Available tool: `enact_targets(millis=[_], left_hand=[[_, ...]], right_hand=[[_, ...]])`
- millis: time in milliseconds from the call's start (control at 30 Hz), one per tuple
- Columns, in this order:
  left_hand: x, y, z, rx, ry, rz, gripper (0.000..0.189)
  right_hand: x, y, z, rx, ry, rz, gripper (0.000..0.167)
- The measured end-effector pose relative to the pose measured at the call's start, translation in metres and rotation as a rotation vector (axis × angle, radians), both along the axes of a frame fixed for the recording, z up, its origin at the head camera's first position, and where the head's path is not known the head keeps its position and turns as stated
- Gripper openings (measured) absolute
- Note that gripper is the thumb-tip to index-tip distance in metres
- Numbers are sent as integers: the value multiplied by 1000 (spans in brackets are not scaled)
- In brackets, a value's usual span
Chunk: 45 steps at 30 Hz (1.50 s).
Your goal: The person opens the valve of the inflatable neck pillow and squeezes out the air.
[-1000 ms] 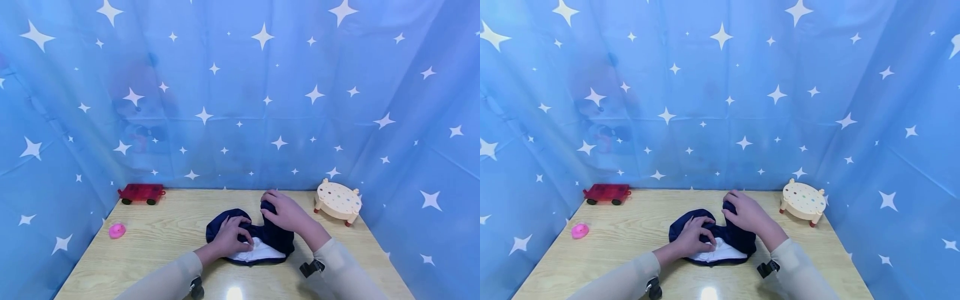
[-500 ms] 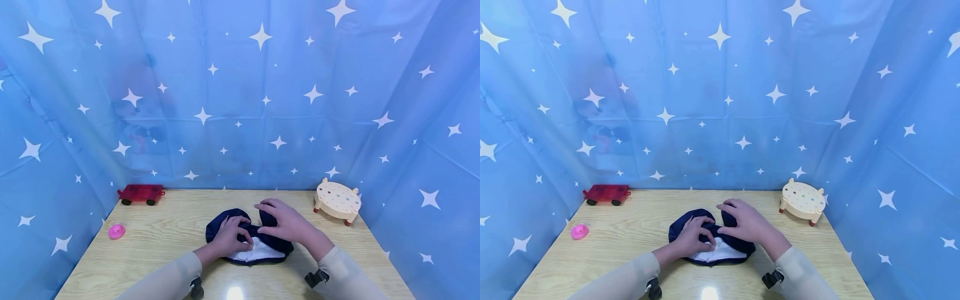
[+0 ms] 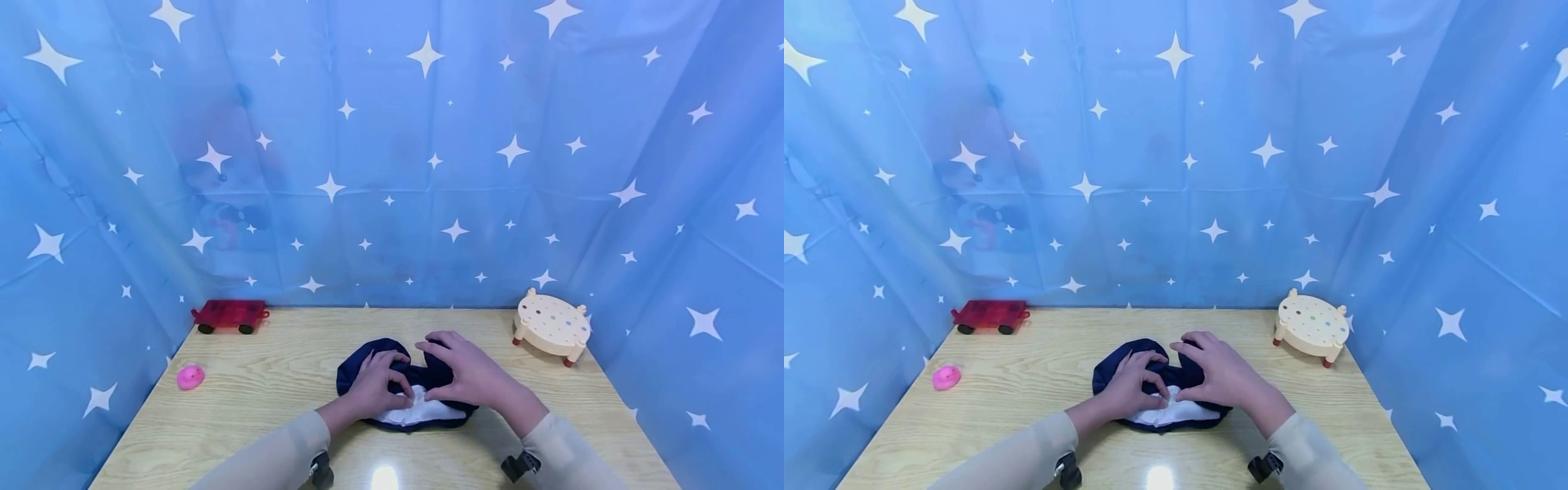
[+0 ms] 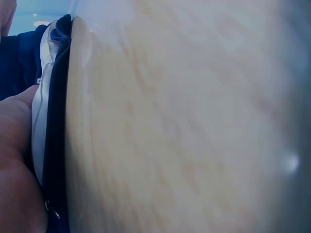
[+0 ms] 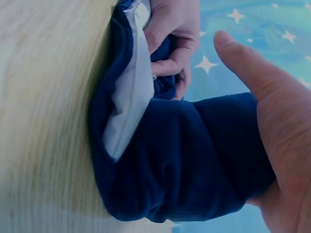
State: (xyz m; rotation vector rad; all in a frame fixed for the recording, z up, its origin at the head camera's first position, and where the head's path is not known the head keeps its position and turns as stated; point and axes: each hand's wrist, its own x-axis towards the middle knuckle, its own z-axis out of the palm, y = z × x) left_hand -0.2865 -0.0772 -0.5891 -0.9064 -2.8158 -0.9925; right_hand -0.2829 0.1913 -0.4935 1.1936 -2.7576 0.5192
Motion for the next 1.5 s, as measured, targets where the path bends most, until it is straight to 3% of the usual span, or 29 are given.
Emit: enact_targets(millis=[967, 1500], left_hand=[[2, 1, 4, 3, -13, 3, 16], [2, 2, 5, 6, -11, 6, 15]], right_hand=[[-8, 11, -26, -19, 28, -4, 69], [-9, 13, -34, -25, -16, -17, 69]])
